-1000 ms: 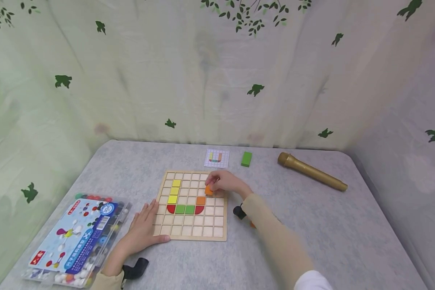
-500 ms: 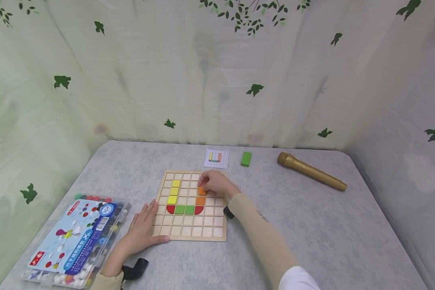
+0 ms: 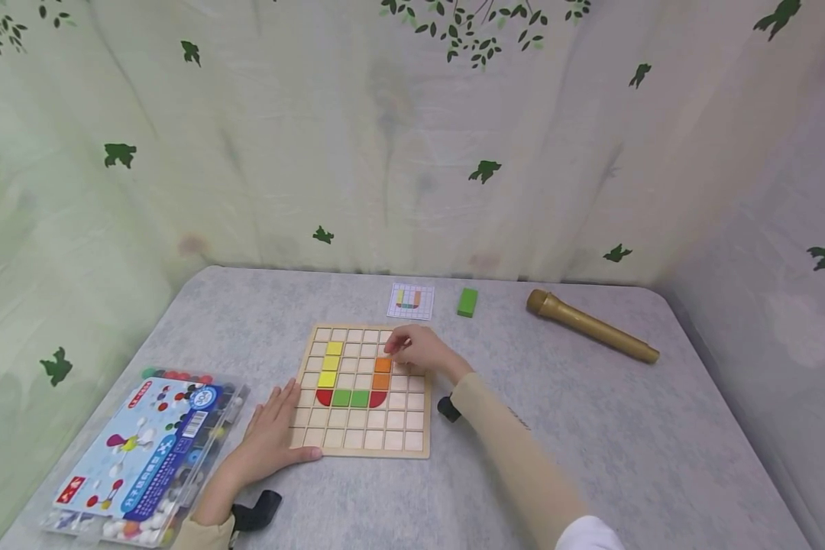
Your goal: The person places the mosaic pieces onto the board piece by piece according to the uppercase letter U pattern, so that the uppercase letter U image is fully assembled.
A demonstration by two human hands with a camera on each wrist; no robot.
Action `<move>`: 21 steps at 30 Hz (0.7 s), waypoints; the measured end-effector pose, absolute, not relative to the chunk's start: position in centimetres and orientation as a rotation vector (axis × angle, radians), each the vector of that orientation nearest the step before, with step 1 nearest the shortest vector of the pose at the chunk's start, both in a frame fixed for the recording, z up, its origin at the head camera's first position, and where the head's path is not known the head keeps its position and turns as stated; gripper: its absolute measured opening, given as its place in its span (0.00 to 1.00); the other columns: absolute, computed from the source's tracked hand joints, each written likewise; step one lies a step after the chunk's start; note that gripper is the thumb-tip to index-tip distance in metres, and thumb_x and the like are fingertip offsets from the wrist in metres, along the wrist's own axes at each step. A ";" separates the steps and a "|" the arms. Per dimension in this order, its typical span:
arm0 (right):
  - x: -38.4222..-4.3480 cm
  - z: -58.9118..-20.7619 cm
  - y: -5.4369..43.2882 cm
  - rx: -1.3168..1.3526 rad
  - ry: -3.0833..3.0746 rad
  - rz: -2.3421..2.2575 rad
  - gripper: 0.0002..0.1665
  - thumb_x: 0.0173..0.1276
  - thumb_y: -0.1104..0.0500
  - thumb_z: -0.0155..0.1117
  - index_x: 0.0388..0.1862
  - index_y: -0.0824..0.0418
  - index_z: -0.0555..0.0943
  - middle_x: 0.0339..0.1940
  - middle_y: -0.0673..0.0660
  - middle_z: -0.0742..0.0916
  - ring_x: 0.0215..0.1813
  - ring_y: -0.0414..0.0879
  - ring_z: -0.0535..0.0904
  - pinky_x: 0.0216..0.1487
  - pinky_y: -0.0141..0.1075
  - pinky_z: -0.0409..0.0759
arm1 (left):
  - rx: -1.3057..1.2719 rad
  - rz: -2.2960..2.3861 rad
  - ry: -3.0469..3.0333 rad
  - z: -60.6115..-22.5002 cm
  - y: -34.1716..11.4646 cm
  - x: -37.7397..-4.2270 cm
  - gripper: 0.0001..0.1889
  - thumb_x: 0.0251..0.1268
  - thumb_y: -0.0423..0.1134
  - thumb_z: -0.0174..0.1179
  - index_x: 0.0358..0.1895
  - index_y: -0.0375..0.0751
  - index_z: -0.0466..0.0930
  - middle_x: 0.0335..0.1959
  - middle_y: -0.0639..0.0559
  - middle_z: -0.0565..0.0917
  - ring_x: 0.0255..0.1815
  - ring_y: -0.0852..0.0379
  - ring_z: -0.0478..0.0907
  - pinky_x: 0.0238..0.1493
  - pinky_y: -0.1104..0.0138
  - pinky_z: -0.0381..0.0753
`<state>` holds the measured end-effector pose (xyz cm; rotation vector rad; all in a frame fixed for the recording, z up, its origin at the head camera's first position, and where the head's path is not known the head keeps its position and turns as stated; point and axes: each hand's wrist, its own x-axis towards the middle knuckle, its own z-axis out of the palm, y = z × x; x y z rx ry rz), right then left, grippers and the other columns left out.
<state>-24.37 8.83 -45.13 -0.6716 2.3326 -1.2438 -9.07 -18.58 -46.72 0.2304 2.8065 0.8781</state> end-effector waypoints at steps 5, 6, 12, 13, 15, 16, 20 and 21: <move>-23.9 -44.6 11.2 -0.640 2.296 -1.313 0.07 0.65 0.69 0.59 0.41 0.68 0.80 0.35 0.55 0.83 0.32 0.45 0.77 0.35 0.36 0.78 | 0.234 0.885 2.813 -46.7 -18.5 -9.0 0.63 0.44 0.60 0.72 0.72 0.22 0.44 0.74 0.30 0.45 0.74 0.31 0.36 0.67 0.38 0.33; -23.8 -44.6 11.7 -0.628 2.290 -1.318 0.07 0.65 0.69 0.59 0.41 0.68 0.80 0.36 0.55 0.82 0.33 0.46 0.77 0.36 0.36 0.78 | 0.233 0.885 2.813 -46.7 -18.5 -9.0 0.63 0.44 0.60 0.72 0.72 0.22 0.44 0.74 0.29 0.45 0.73 0.31 0.36 0.67 0.37 0.33; -23.1 -44.5 15.4 -0.589 2.252 -1.341 0.12 0.66 0.65 0.59 0.46 0.71 0.79 0.39 0.58 0.82 0.36 0.48 0.77 0.39 0.39 0.78 | 0.225 0.874 2.809 -46.4 -18.6 -8.9 0.63 0.44 0.59 0.72 0.72 0.22 0.44 0.74 0.29 0.45 0.73 0.31 0.36 0.67 0.37 0.34; -23.0 -44.5 16.0 -0.588 2.252 -1.341 0.12 0.66 0.65 0.59 0.46 0.71 0.79 0.40 0.58 0.82 0.36 0.48 0.77 0.39 0.39 0.78 | 0.226 0.873 2.808 -46.4 -18.6 -8.9 0.63 0.44 0.59 0.72 0.72 0.22 0.44 0.74 0.30 0.45 0.73 0.31 0.36 0.67 0.37 0.34; -22.6 -44.4 17.2 -0.576 2.254 -1.339 0.13 0.67 0.64 0.59 0.47 0.71 0.78 0.41 0.60 0.82 0.37 0.48 0.77 0.40 0.40 0.78 | 0.229 0.876 2.808 -46.3 -18.5 -8.9 0.63 0.44 0.59 0.72 0.72 0.21 0.44 0.74 0.29 0.45 0.73 0.31 0.36 0.67 0.37 0.34; -22.5 -44.4 17.8 -0.573 2.258 -1.336 0.14 0.67 0.63 0.59 0.47 0.71 0.78 0.42 0.61 0.82 0.38 0.48 0.77 0.41 0.39 0.78 | 0.232 0.877 2.808 -46.3 -18.5 -8.9 0.63 0.44 0.59 0.72 0.72 0.21 0.44 0.74 0.29 0.45 0.73 0.31 0.36 0.67 0.37 0.34; -21.7 -44.4 20.1 -0.548 2.260 -1.348 0.14 0.67 0.62 0.59 0.48 0.71 0.78 0.44 0.64 0.82 0.40 0.48 0.78 0.42 0.39 0.79 | 0.242 0.872 2.811 -46.3 -18.6 -9.0 0.63 0.45 0.59 0.72 0.72 0.21 0.44 0.74 0.30 0.45 0.73 0.31 0.36 0.67 0.37 0.34; -21.5 -44.4 20.7 -0.546 2.259 -1.351 0.15 0.68 0.62 0.59 0.48 0.71 0.78 0.44 0.64 0.82 0.40 0.48 0.78 0.42 0.39 0.79 | 0.242 0.868 2.813 -46.3 -18.6 -9.0 0.63 0.45 0.59 0.72 0.72 0.22 0.44 0.74 0.30 0.45 0.73 0.31 0.36 0.67 0.37 0.34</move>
